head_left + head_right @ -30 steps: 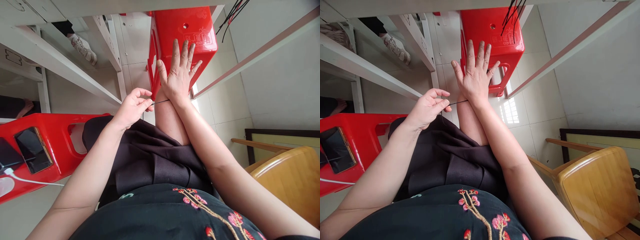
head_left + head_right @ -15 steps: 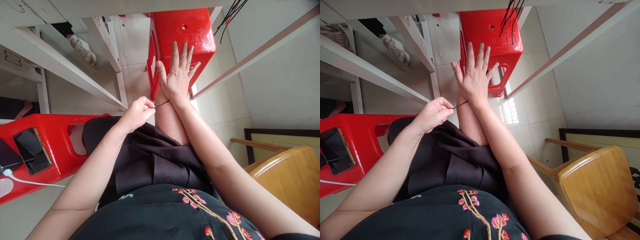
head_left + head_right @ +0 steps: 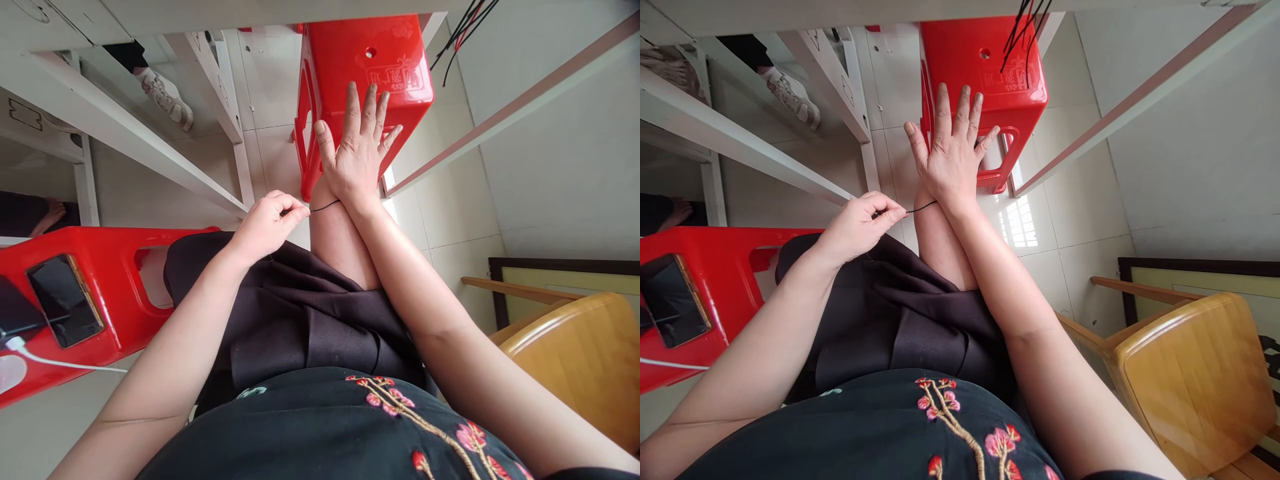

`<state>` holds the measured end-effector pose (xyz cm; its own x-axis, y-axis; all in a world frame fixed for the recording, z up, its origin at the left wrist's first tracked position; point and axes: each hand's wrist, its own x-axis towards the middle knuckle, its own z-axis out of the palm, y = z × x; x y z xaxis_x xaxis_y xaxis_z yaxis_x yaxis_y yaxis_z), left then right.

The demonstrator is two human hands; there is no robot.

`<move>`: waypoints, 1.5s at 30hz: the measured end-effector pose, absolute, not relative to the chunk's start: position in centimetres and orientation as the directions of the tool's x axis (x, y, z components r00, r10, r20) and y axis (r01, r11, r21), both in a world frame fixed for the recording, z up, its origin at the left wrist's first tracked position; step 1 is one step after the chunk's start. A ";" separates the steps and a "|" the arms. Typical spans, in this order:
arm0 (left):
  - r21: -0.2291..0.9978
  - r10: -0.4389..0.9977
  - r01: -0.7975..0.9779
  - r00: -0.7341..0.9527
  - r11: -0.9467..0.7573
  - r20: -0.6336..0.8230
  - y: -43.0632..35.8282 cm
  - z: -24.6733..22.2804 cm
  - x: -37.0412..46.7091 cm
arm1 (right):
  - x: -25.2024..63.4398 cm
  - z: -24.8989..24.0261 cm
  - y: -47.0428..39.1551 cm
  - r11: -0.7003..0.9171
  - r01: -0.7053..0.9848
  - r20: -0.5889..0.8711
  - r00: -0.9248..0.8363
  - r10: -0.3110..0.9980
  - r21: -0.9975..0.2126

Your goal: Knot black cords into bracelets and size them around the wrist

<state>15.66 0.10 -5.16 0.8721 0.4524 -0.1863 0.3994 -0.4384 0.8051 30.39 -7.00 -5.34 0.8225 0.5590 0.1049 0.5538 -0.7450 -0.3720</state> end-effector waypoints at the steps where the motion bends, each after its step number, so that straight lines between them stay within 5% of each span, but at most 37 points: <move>1: 0.803 0.452 0.393 0.874 -0.448 -0.176 0.1 -5.1 15.6 | 30.4 -5.4 -7.0 -0.748 0.557 0.112 0.822 0.558 -0.362; 8: 0.806 0.389 0.282 0.919 -0.520 -0.070 0.7 -5.2 15.1 | 30.6 -6.0 -7.0 -0.760 0.567 0.166 0.822 0.545 -0.317; 13: 0.793 0.424 0.346 0.897 -0.502 -0.123 0.9 -5.1 15.0 | 30.6 -5.9 -7.0 -0.760 0.559 0.151 0.827 0.542 -0.330; 23: 0.648 0.327 0.270 0.944 -0.712 -0.035 0.7 -5.1 15.5 | 30.6 -5.9 -7.0 -0.765 0.543 0.134 0.836 0.532 -0.348; 35: 0.789 0.482 0.458 0.843 -0.409 -0.239 -0.8 -5.0 15.7 | 30.5 -5.6 -6.9 -0.777 0.534 0.128 0.842 0.524 -0.333; 45: 0.837 0.488 0.409 0.849 -0.365 -0.202 -0.7 -4.9 15.9 | 30.5 -5.7 -6.9 -0.755 0.527 0.116 0.842 0.527 -0.389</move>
